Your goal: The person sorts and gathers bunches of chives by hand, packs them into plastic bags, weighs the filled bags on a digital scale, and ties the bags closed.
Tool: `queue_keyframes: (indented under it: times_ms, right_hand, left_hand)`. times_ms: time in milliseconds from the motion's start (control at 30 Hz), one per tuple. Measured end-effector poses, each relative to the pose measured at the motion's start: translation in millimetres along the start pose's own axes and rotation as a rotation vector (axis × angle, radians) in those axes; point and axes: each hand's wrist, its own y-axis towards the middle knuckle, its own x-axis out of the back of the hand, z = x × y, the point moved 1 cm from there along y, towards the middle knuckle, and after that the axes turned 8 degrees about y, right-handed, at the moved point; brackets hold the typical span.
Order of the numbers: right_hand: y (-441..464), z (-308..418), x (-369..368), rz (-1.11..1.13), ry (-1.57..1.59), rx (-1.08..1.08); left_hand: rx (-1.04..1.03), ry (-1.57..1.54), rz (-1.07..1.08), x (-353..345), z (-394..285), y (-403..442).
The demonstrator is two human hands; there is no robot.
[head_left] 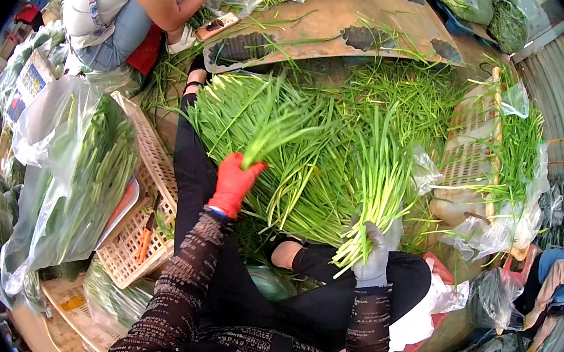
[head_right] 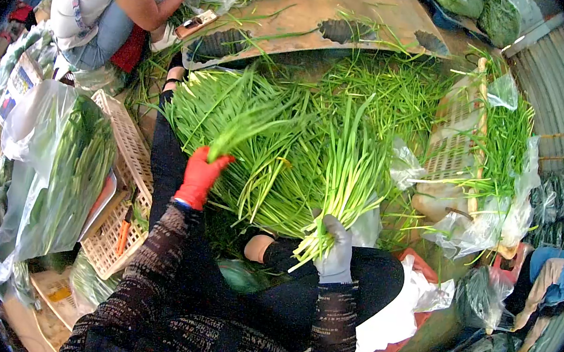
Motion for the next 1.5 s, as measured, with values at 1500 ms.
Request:
queue_keyframes:
  times_ms: [1500]
  right_hand:
    - [15.6,-6.4,7.7,0.001,-0.088,0.1]
  left_hand:
    - [0.363,-0.676,0.6,50.6,-16.6,-73.7]
